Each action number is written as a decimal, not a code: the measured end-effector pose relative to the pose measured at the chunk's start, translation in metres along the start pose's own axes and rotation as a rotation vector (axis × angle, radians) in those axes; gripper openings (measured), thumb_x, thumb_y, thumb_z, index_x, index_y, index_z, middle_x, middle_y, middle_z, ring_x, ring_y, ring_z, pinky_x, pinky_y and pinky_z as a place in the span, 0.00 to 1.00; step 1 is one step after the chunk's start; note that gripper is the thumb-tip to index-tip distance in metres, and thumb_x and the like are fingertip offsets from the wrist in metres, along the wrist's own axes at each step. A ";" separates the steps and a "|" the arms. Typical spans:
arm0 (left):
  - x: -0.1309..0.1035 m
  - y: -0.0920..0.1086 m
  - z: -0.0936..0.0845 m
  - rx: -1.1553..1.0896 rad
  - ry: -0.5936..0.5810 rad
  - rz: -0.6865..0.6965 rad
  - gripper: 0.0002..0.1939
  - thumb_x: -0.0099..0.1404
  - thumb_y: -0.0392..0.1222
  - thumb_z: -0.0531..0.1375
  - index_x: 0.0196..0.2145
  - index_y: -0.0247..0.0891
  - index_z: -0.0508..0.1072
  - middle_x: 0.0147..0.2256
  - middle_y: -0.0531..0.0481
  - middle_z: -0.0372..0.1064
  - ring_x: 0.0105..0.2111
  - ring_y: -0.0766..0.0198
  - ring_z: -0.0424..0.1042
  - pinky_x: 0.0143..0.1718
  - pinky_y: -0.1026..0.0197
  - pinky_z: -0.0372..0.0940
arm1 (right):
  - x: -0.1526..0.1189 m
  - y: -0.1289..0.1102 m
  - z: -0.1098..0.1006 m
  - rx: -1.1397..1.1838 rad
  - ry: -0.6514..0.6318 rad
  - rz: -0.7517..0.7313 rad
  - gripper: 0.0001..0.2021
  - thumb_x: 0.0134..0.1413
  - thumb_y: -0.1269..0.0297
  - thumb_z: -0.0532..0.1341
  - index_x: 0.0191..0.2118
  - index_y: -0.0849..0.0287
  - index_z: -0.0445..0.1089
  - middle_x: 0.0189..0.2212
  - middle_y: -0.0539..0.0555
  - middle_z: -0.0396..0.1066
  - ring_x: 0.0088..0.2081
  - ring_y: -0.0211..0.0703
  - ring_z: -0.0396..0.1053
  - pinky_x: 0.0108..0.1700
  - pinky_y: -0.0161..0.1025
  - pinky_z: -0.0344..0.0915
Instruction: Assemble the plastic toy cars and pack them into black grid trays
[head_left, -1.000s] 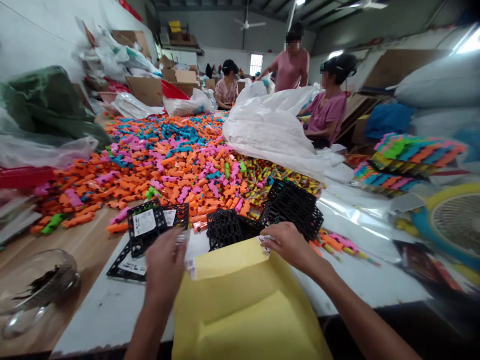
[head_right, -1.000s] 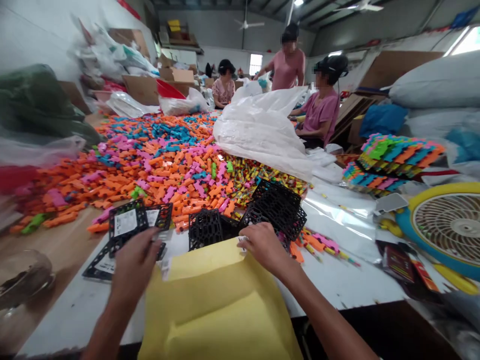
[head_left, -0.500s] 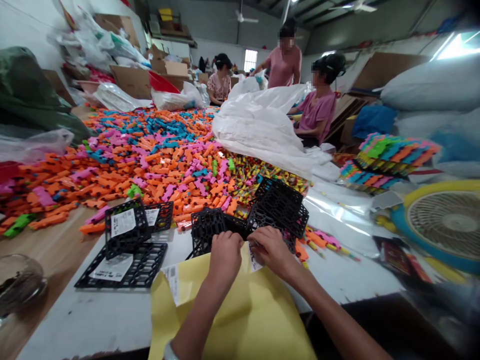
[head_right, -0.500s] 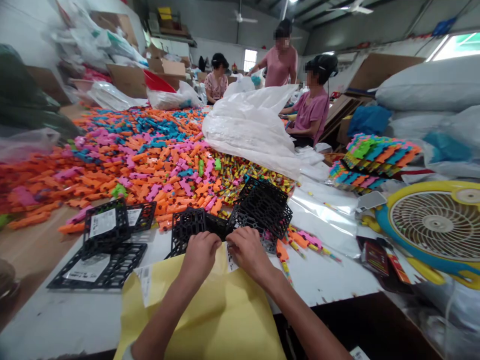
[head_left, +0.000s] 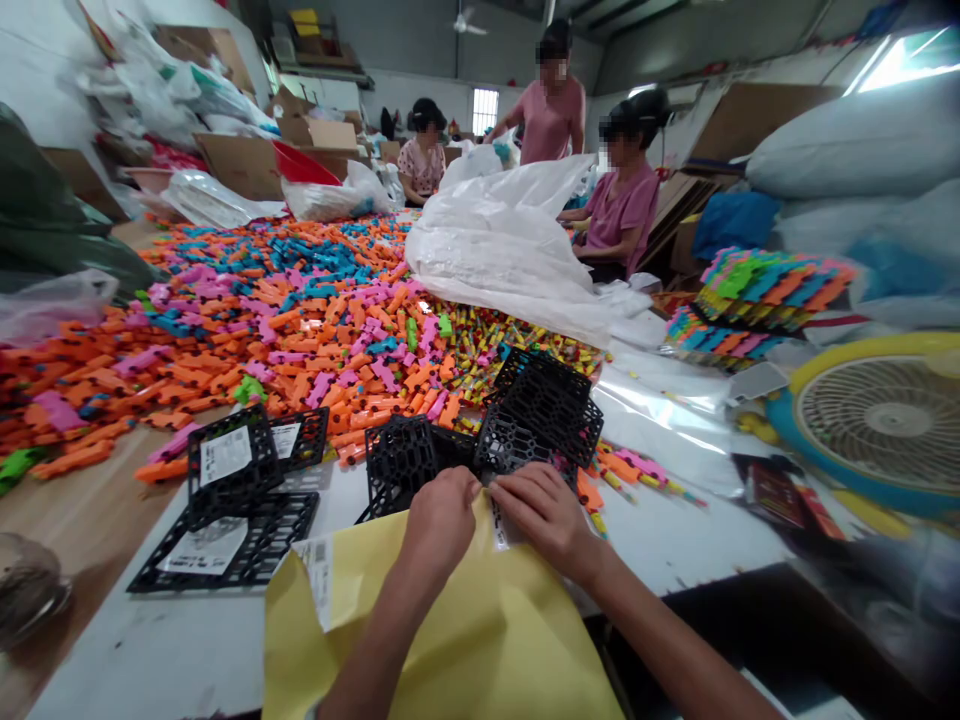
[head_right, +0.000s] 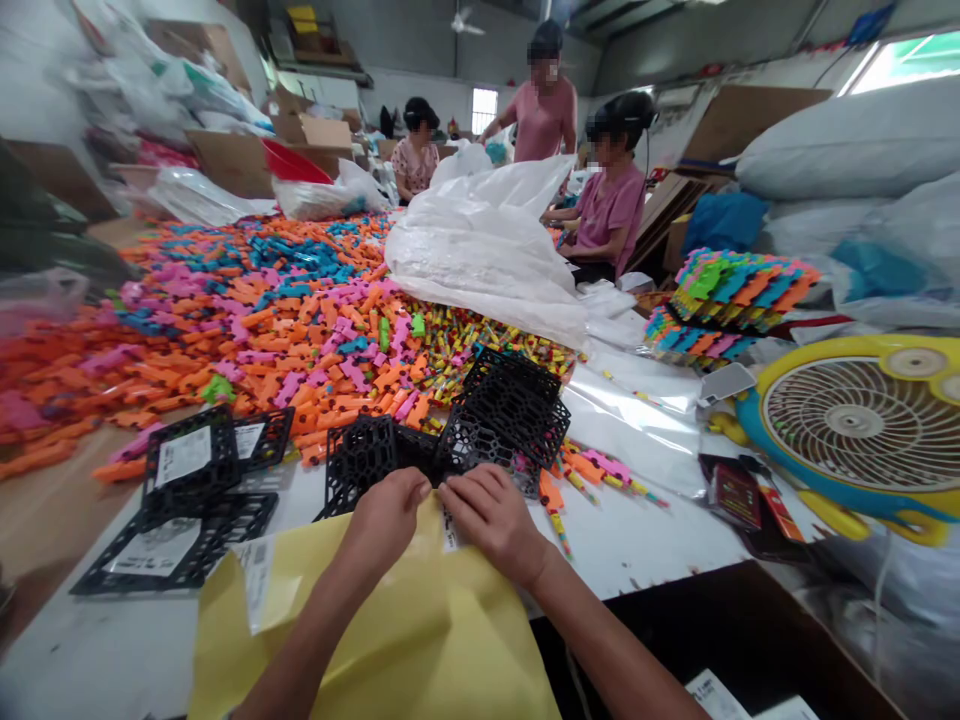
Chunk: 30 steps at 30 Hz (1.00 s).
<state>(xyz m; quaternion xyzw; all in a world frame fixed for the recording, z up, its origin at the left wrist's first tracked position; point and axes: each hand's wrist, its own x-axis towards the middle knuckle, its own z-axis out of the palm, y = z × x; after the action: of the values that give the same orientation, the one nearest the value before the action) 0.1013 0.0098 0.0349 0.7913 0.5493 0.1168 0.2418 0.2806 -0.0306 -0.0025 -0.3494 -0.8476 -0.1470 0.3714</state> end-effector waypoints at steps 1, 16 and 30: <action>-0.001 0.000 0.000 -0.005 -0.002 0.014 0.12 0.68 0.36 0.49 0.34 0.39 0.71 0.35 0.48 0.72 0.37 0.61 0.71 0.37 0.62 0.59 | 0.000 0.001 -0.001 0.009 -0.007 0.010 0.17 0.63 0.76 0.52 0.57 0.64 0.64 0.44 0.61 0.74 0.46 0.47 0.68 0.48 0.49 0.65; -0.002 -0.005 0.007 -0.114 -0.010 0.134 0.13 0.69 0.36 0.49 0.33 0.40 0.72 0.34 0.50 0.73 0.37 0.64 0.70 0.40 0.64 0.61 | 0.001 0.002 -0.005 0.076 -0.027 -0.014 0.15 0.62 0.75 0.53 0.53 0.60 0.66 0.40 0.60 0.74 0.45 0.47 0.69 0.47 0.50 0.67; -0.001 -0.011 0.017 0.079 0.034 0.105 0.12 0.68 0.34 0.49 0.36 0.39 0.73 0.35 0.49 0.72 0.36 0.62 0.70 0.37 0.62 0.59 | -0.010 -0.014 -0.034 0.246 -0.126 0.107 0.11 0.63 0.77 0.49 0.44 0.56 0.62 0.46 0.57 0.71 0.51 0.45 0.66 0.59 0.59 0.60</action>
<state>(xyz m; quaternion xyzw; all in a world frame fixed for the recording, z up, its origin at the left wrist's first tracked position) 0.1000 0.0076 0.0151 0.8257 0.5155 0.1210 0.1945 0.2936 -0.0624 0.0132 -0.3545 -0.8610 0.0000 0.3648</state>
